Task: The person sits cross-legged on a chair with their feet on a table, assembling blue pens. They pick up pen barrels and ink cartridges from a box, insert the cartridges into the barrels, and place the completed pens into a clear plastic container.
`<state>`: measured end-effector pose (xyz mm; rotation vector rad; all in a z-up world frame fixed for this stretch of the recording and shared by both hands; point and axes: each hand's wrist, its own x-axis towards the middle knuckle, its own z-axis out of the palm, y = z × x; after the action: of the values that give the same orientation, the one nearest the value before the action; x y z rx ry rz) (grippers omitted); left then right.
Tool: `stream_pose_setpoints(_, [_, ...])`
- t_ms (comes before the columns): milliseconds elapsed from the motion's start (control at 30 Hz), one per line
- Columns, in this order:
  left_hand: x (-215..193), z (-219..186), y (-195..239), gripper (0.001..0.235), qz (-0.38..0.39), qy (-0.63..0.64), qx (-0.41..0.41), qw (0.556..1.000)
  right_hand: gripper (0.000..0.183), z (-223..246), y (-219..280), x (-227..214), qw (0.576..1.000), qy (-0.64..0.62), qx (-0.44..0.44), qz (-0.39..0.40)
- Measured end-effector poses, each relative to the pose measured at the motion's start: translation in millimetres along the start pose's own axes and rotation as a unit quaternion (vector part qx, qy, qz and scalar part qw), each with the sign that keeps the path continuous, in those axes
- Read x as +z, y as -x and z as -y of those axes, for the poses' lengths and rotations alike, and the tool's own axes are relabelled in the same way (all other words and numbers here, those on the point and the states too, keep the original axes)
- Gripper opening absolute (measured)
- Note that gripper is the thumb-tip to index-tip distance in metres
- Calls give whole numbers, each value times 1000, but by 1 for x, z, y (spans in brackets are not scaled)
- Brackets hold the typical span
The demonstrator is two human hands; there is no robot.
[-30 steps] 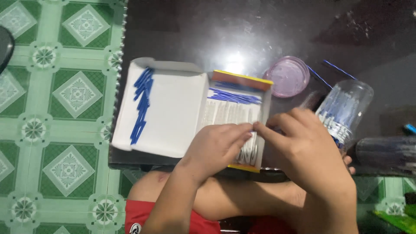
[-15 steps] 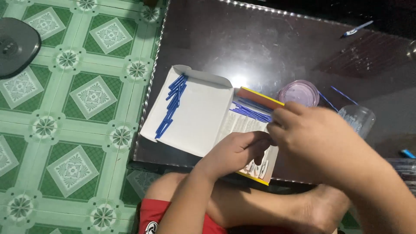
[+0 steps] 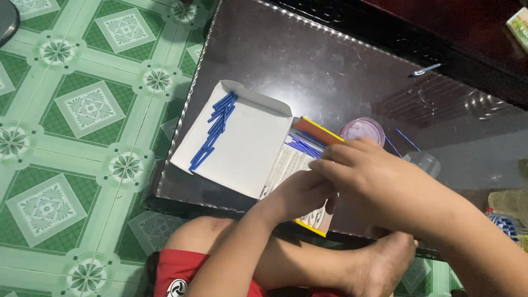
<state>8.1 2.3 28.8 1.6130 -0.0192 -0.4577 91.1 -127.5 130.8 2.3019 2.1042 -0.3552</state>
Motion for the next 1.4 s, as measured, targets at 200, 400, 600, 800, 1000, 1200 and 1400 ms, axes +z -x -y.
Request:
stream_pose_setpoints(200, [2, 17, -16, 23, -94, 157, 46, 982, 46, 11, -77, 10, 989, 22, 24, -145])
stream_pose_setpoints(400, [10, 29, -44, 22, -120, 224, 49, 966, 22, -11, -213, 114, 991, 94, 88, -41])
stream_pose_setpoints(600, [10, 47, -60, 23, -161, 290, 62, 941, 31, -32, -226, 126, 994, 56, 79, 58])
stream_pose_setpoints(800, [27, 65, -76, 25, -175, 337, 65, 923, 20, -33, -198, 101, 992, 115, 35, -36])
stream_pose_setpoints(1000, [21, 105, -69, 29, -181, 374, 53, 908, 38, -13, -69, 22, 942, -225, 79, -235])
stream_pose_setpoints(1200, [15, 57, -41, 36, -127, 414, 84, 897, 22, -35, 30, 70, 919, -219, 129, -302])
stream_pose_setpoints(1400, [8, 61, -39, 39, -81, 274, 33, 958, 23, -45, 46, 100, 916, -262, 100, -286])
